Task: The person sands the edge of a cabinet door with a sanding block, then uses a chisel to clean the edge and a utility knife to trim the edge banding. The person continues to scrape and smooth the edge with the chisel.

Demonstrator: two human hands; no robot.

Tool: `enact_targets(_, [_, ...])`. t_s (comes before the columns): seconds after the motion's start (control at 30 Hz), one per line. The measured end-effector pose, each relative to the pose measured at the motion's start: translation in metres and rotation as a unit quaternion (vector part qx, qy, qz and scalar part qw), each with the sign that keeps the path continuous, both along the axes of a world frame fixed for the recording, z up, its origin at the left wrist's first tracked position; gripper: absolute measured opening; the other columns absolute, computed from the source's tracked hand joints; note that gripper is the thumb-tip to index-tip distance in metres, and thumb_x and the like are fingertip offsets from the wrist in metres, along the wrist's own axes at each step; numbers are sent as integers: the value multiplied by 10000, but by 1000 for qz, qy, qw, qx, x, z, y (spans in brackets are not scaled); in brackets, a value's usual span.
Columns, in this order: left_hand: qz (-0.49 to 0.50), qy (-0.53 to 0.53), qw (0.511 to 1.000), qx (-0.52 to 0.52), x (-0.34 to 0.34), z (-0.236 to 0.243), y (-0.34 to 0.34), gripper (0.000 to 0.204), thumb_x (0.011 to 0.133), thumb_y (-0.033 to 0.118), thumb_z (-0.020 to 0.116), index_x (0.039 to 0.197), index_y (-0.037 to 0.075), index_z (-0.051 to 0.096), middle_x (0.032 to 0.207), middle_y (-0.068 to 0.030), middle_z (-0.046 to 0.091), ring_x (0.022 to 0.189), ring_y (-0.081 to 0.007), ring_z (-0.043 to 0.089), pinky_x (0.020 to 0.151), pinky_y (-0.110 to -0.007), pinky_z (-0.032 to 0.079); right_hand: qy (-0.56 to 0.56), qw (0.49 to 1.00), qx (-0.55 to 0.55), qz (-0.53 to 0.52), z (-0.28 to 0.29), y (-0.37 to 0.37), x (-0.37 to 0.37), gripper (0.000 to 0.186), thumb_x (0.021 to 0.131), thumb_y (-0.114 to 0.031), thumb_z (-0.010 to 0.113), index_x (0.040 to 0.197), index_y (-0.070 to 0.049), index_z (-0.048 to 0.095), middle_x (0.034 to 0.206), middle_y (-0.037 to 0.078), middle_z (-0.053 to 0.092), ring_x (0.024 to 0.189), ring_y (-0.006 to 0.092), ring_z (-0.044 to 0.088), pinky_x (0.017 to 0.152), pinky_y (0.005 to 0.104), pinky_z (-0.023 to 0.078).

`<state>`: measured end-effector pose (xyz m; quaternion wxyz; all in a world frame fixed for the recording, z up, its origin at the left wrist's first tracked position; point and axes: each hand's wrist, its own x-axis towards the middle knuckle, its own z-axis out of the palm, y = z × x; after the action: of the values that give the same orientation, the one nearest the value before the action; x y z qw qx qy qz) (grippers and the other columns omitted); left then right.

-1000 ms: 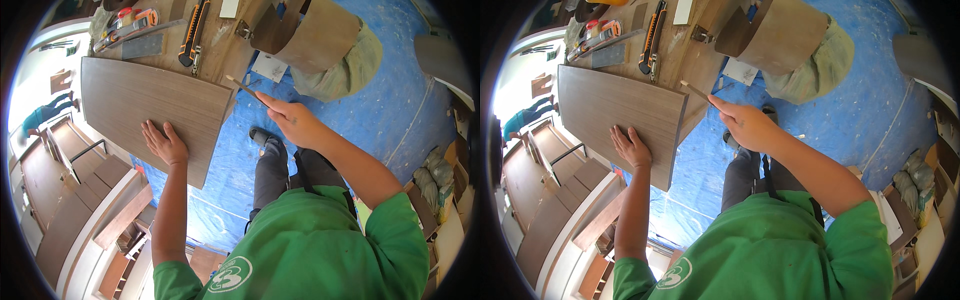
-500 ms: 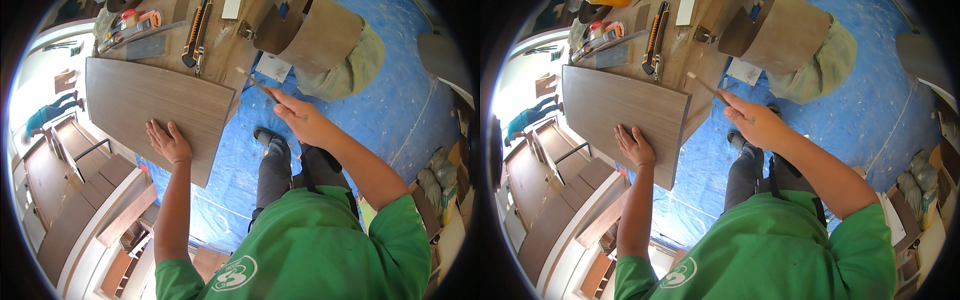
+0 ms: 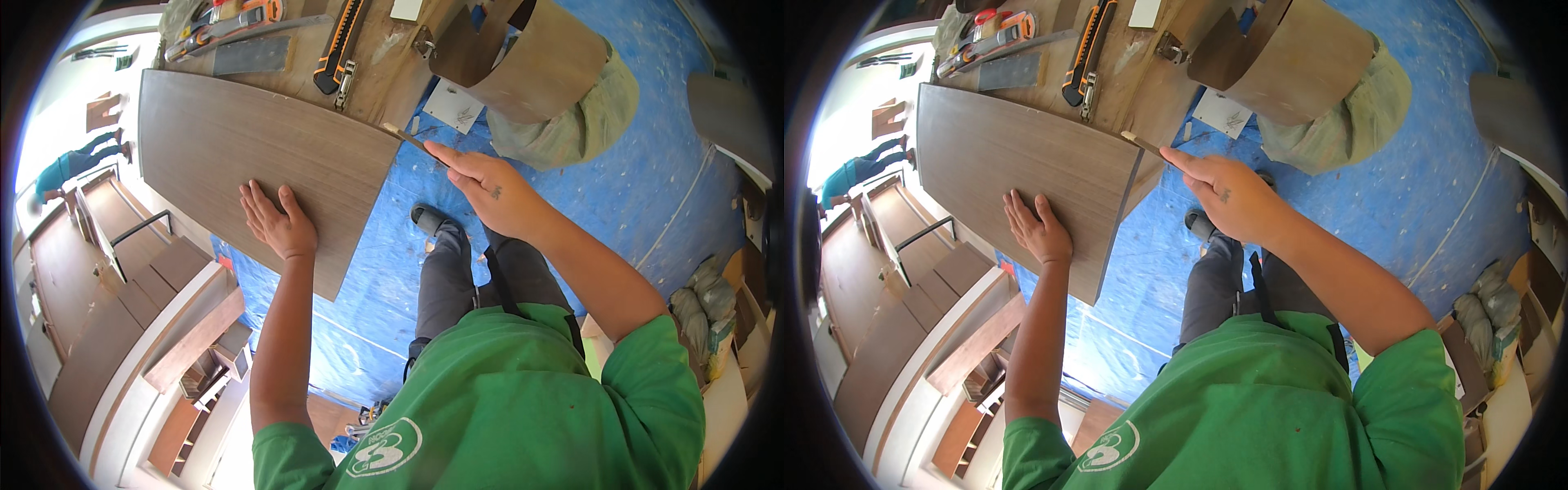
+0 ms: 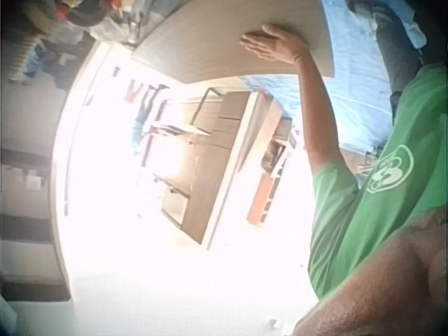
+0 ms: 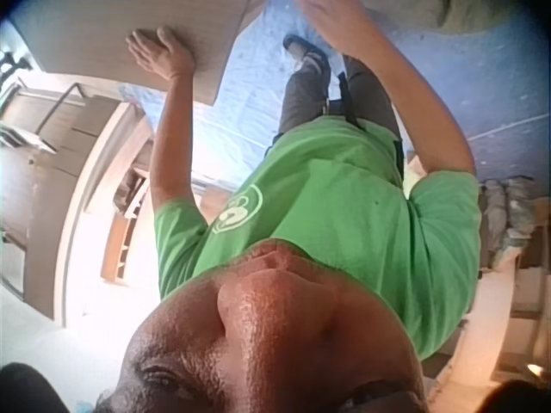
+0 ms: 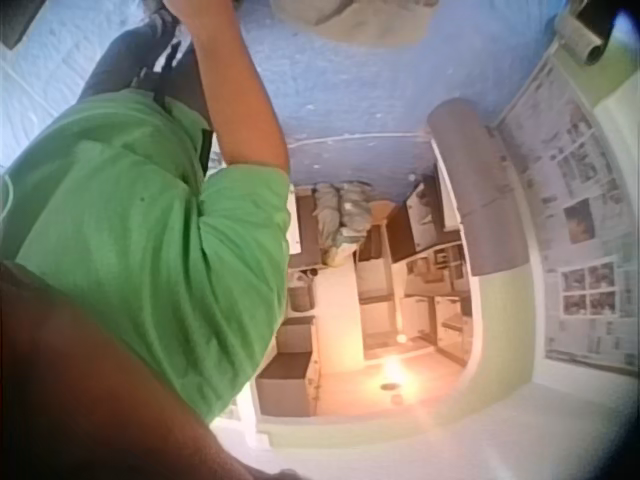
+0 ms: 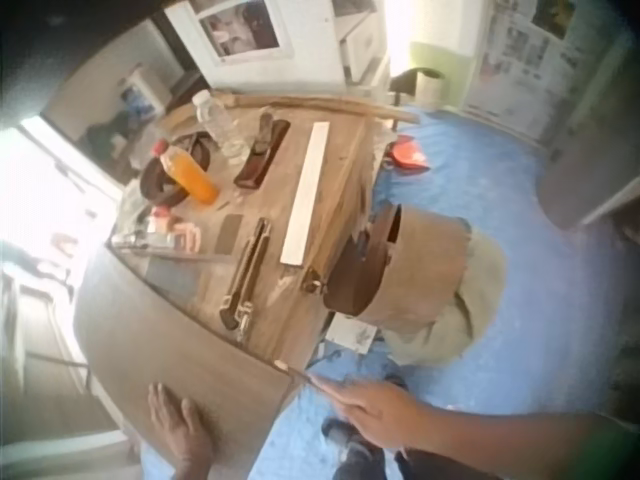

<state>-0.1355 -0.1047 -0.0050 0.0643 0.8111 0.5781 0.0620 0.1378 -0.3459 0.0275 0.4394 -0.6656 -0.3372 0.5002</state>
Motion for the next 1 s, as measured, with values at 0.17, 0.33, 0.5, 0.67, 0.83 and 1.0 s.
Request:
enact_targets(0.17, [1,-1,1000,-2,2,0,0,779,1069,631,390,1659,131,301,1748,-92,241,1624,-292,159,1297,-536,88,-46,999,18,-5,-7,17,-7,472,1090,-66,504,1559,-115,516,958,143,652,897,235,604,899,326,490])
enact_targets(0.33, [3,0,1000,-2,2,1,1,776,1072,624,395,1659,126,300,1748,-95,240,1624,-295,157,1296,-541,86,-53,998,16,-14,-18,28,-5,485,1083,-67,523,1559,-160,523,924,135,635,868,233,597,856,332,491])
enact_targets(0.5, [-3,-2,1000,0,1,-2,1,776,1074,615,397,1659,116,298,1749,-97,236,1622,-305,161,1295,-545,87,-52,998,24,-31,-3,9,-12,506,1071,-45,533,1561,-170,522,893,119,602,836,235,581,818,341,489])
enact_targets(0.67, [-7,-2,1000,0,4,2,0,778,1076,611,390,1661,108,289,1749,-102,232,1622,-308,159,1295,-548,86,-125,990,44,-40,-34,25,-21,523,1067,-73,558,1579,-158,491,861,85,579,800,217,579,759,348,474])
enact_targets(0.83, [-3,5,1000,-5,1,3,0,768,1081,592,383,1661,99,281,1750,-105,225,1622,-310,156,1296,-549,83,99,974,-18,-205,-33,30,-14,604,1013,-225,707,1570,-116,499,801,-3,533,758,94,537,675,295,424])
enact_targets(1.0, [-2,8,1000,-11,4,3,0,768,1082,583,384,1658,87,282,1750,-106,222,1621,-310,156,1298,-542,78,221,970,-11,-97,-27,54,4,569,968,-259,778,1484,-92,609,768,-60,452,722,52,451,667,263,405])
